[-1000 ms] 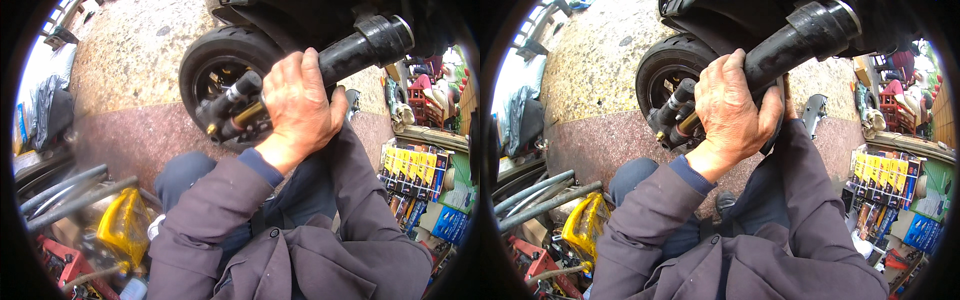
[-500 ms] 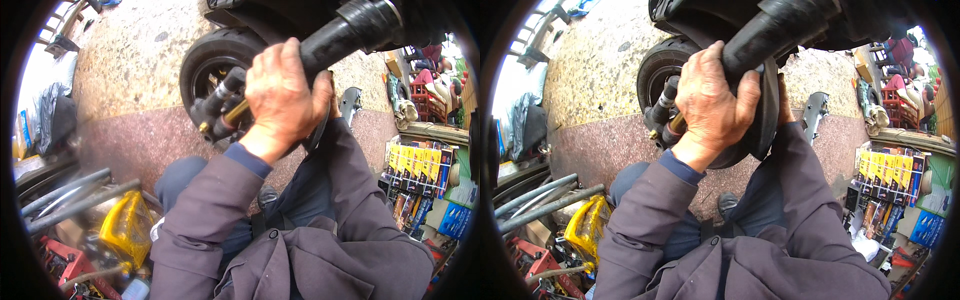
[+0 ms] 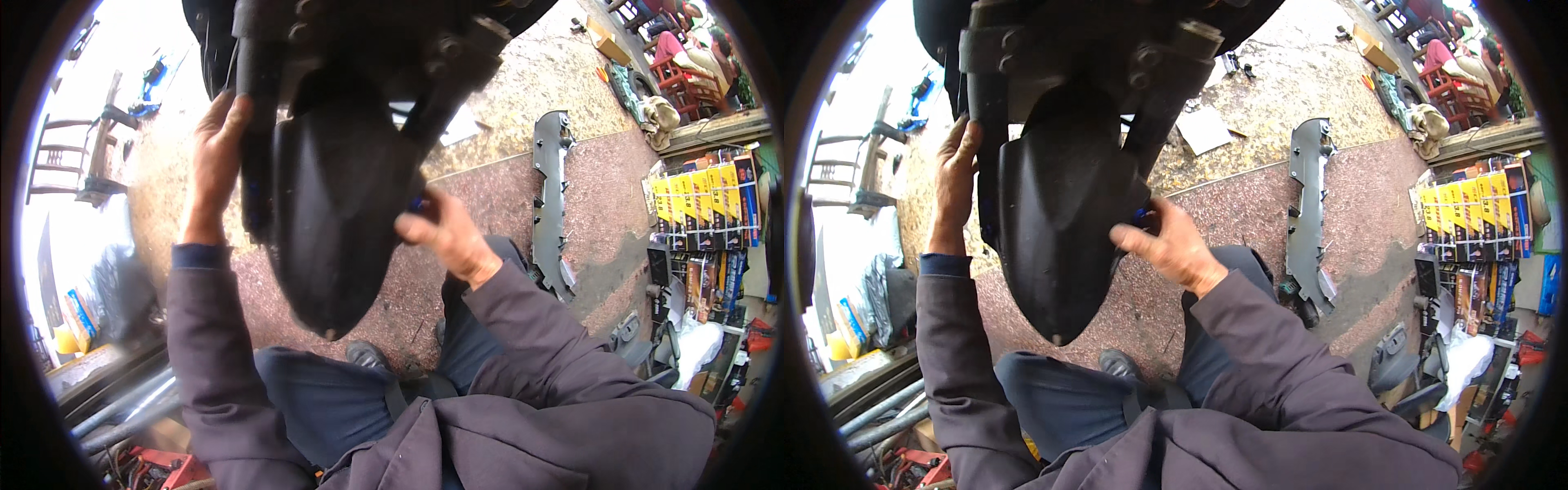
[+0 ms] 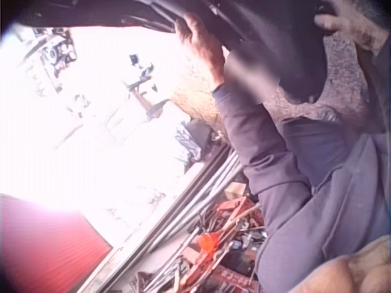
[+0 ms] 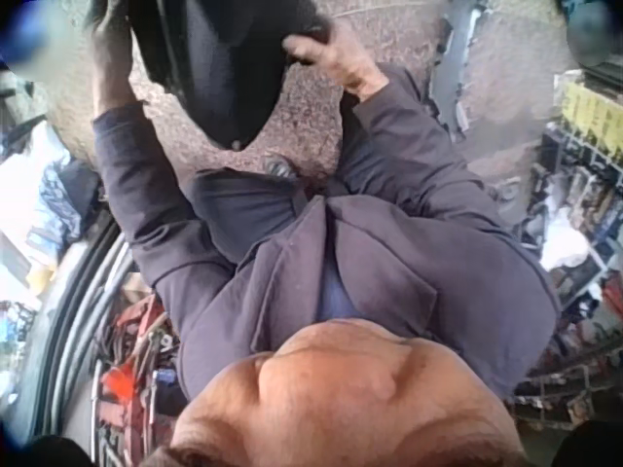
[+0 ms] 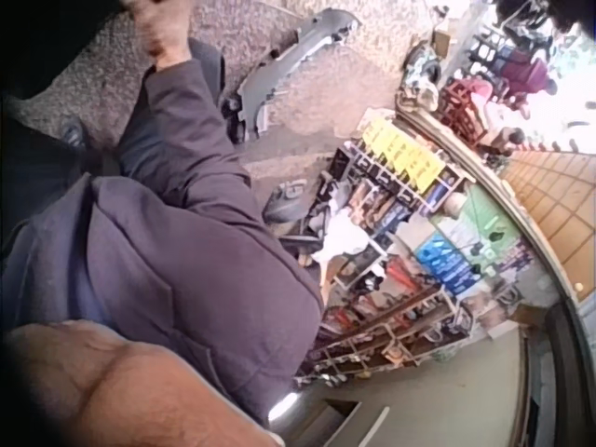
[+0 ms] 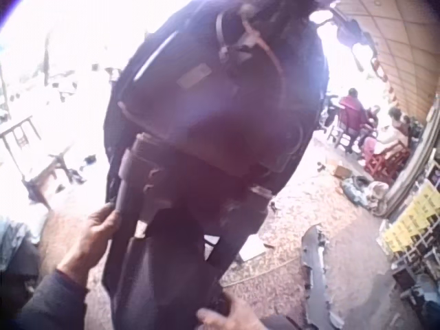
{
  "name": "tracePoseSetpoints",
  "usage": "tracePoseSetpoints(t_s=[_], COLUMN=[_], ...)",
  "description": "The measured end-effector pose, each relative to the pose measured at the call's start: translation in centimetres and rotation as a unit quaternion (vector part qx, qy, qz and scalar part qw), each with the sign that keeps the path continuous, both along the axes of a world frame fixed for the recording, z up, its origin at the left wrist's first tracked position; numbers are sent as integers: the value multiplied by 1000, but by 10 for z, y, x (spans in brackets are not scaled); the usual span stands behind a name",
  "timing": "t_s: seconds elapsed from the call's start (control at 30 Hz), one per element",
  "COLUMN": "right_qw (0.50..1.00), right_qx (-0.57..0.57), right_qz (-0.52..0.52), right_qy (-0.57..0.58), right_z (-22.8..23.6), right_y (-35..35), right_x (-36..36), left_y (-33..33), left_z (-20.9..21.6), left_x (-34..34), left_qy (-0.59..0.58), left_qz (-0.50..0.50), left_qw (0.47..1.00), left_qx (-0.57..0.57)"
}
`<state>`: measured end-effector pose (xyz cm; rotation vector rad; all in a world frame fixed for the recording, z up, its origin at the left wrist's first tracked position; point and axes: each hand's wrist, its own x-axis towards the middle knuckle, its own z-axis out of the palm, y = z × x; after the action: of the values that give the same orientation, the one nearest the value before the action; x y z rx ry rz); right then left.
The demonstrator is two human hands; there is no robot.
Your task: The person uses a cordless drill to remove screws from a scooter's body panel, then detaches the panel and places it aside. They then reattach the panel, aligning it with the frame and securing it with screws.
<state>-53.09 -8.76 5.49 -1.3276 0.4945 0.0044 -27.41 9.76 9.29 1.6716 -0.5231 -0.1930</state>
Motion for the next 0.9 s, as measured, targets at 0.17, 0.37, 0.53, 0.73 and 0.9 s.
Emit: tracePoseSetpoints(t_s=[0.17, 0.37, 0.53, 0.73, 0.9], right_qw=[985, 986, 991, 987, 991], right_qx=[-168, -167, -136, -157, -125], right_qz=[33, 8, 13, 26, 26], right_qy=[10, 8, 1, -12, -38], right_z=[4, -10, -19, -29, -35], right_y=[9, 1, 1, -2, -4], right_x=[10, 12, 11, 12, 13], left_y=[2, 25, 28, 35, 58], left_z=[24, 44, 36, -1, -28], left_x=[11, -87, -185, -234, -253], left_qy=[-78, -95, -223, -151, 42], left_qz=[27, 91, 68, 184, 183], left_qw=[983, 973, 924, 958, 967], left_qx=[165, 189, 302, 160, 170])
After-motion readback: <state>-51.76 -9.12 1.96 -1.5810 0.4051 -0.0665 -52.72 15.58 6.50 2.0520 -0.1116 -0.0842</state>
